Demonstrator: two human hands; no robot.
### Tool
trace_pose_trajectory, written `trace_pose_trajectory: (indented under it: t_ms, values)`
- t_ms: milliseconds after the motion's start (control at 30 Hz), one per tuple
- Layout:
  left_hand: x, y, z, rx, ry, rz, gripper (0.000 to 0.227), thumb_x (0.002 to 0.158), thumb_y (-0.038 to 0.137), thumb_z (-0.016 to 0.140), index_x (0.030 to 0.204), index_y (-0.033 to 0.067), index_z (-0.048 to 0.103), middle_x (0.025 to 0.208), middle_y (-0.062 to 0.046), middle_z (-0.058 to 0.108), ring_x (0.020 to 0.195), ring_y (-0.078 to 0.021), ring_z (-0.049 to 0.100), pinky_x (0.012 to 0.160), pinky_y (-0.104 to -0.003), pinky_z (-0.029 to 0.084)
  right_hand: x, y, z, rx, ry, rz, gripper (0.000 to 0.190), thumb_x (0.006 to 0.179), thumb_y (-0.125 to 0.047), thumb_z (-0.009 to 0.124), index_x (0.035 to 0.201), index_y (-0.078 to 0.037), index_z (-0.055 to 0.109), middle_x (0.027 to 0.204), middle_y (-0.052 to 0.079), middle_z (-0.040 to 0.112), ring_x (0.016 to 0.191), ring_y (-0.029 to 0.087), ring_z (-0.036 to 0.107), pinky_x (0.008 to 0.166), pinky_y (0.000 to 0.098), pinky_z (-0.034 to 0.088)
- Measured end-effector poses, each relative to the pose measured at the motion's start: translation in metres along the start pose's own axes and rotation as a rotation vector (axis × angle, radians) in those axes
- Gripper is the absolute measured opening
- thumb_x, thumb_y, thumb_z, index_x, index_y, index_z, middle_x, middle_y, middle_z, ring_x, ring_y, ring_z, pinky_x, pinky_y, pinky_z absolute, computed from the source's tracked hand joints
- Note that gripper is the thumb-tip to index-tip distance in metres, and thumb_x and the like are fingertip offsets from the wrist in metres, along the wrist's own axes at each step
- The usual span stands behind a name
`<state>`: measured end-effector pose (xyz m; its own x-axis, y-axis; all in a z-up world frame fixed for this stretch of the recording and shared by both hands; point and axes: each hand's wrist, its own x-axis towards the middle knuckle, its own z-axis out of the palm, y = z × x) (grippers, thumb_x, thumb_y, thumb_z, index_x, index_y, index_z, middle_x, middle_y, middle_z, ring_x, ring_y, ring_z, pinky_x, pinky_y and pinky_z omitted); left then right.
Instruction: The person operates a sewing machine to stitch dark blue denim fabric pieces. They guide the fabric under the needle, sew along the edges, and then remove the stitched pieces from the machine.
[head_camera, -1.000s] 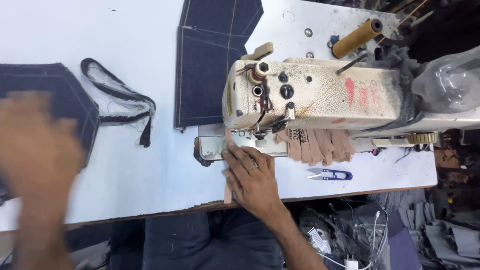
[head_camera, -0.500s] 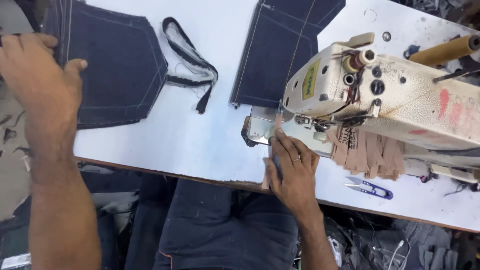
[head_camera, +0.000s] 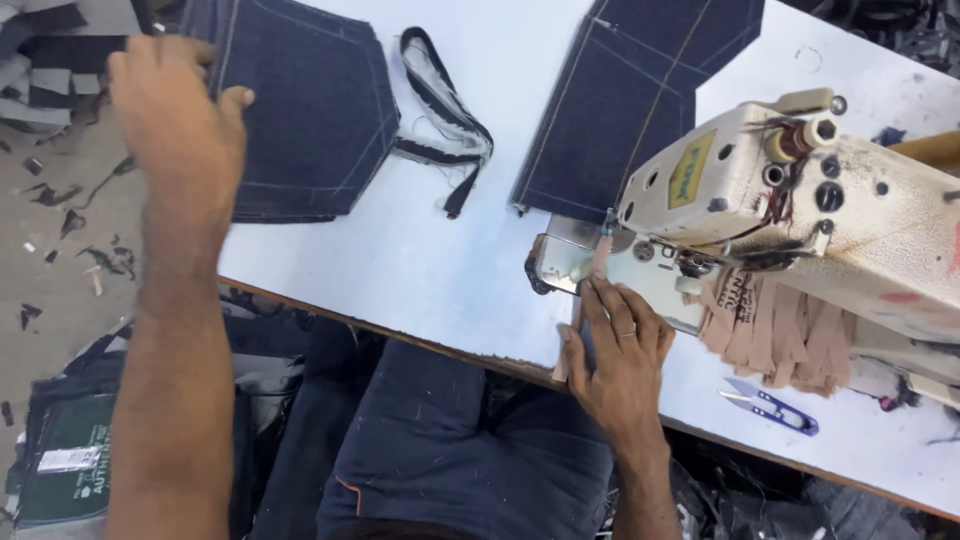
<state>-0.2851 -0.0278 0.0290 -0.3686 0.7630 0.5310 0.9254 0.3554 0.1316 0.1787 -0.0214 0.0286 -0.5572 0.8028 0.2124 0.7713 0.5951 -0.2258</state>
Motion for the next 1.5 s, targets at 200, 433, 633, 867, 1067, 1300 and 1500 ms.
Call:
trace_pose_trajectory:
  t_ms: [200,433,633,867,1067,1300,1500]
  values:
    - [-0.003,0.003,0.009,0.101,0.022,0.043,0.040,0.088,0.019,0.089,0.118,-0.0010,0.072,0.118,-0.013,0.061,0.112,-0.0304,0.056,0.095,-0.045,0.047,0.001,-0.003,-0.003,0.024,0.027,0.004,0.049,0.096,-0.028,0.069,0.139,-0.006,0.064,0.147,0.008,0.059,0.136,0.029,0.047,0.109,0.0456,0.033]
    - [-0.012,0.033,-0.023,0.047,-0.011,0.205,0.023,0.094,0.007,0.078,0.115,0.0023,0.071,0.117,-0.013,0.061,0.111,-0.0298,0.060,0.095,-0.042,0.052,0.001,-0.001,-0.007,0.041,0.047,0.013,0.048,0.095,-0.027,0.070,0.137,-0.006,0.064,0.145,0.009,0.061,0.135,0.030,0.049,0.110,0.0473,0.034]
    - [-0.042,0.064,-0.078,-0.449,-0.217,0.026,0.019,0.117,0.005,0.063,0.135,0.0004,0.062,0.123,-0.009,0.064,0.103,-0.0202,0.065,0.085,-0.030,0.053,-0.001,0.003,-0.005,0.077,0.021,0.022,0.050,0.095,-0.027,0.071,0.138,-0.003,0.064,0.148,0.011,0.060,0.136,0.031,0.048,0.110,0.0470,0.033]
    - [-0.068,0.158,-0.082,-1.064,-0.414,-0.126,0.045,0.107,0.004,0.064,0.146,0.0043,0.043,0.127,-0.012,0.056,0.096,-0.0176,0.069,0.067,-0.026,0.056,-0.005,0.005,-0.005,0.055,-0.067,0.026,0.053,0.087,-0.025,0.069,0.134,-0.002,0.061,0.154,0.012,0.052,0.143,0.033,0.043,0.111,0.0504,0.031]
    - [-0.112,0.201,-0.052,-0.705,-0.552,-0.040,0.048,0.100,0.013,0.070,0.145,0.0089,0.054,0.120,-0.012,0.062,0.104,-0.0276,0.067,0.079,-0.039,0.059,-0.006,0.009,0.003,0.042,-0.079,0.033,0.065,0.081,-0.021,0.072,0.140,0.002,0.059,0.155,0.013,0.049,0.145,0.030,0.037,0.111,0.0525,0.031]
    - [-0.067,0.210,-0.018,-0.471,-0.337,0.518,0.051,0.092,0.023,0.077,0.138,0.0057,0.064,0.140,-0.013,0.059,0.136,-0.0313,0.051,0.116,-0.049,0.041,-0.014,0.015,0.008,-0.020,-0.169,0.050,0.068,0.066,-0.014,0.069,0.131,0.005,0.063,0.153,0.014,0.050,0.150,0.028,0.037,0.115,0.0519,0.031]
    - [-0.058,0.222,0.002,-0.515,-0.525,0.603,0.033,0.095,0.022,0.076,0.123,0.0050,0.069,0.115,-0.011,0.061,0.114,-0.0302,0.052,0.103,-0.049,0.042,-0.015,0.017,0.006,0.097,-0.106,-0.004,0.045,0.087,-0.035,0.069,0.122,-0.007,0.068,0.148,0.016,0.050,0.148,0.034,0.035,0.112,0.0574,0.028]
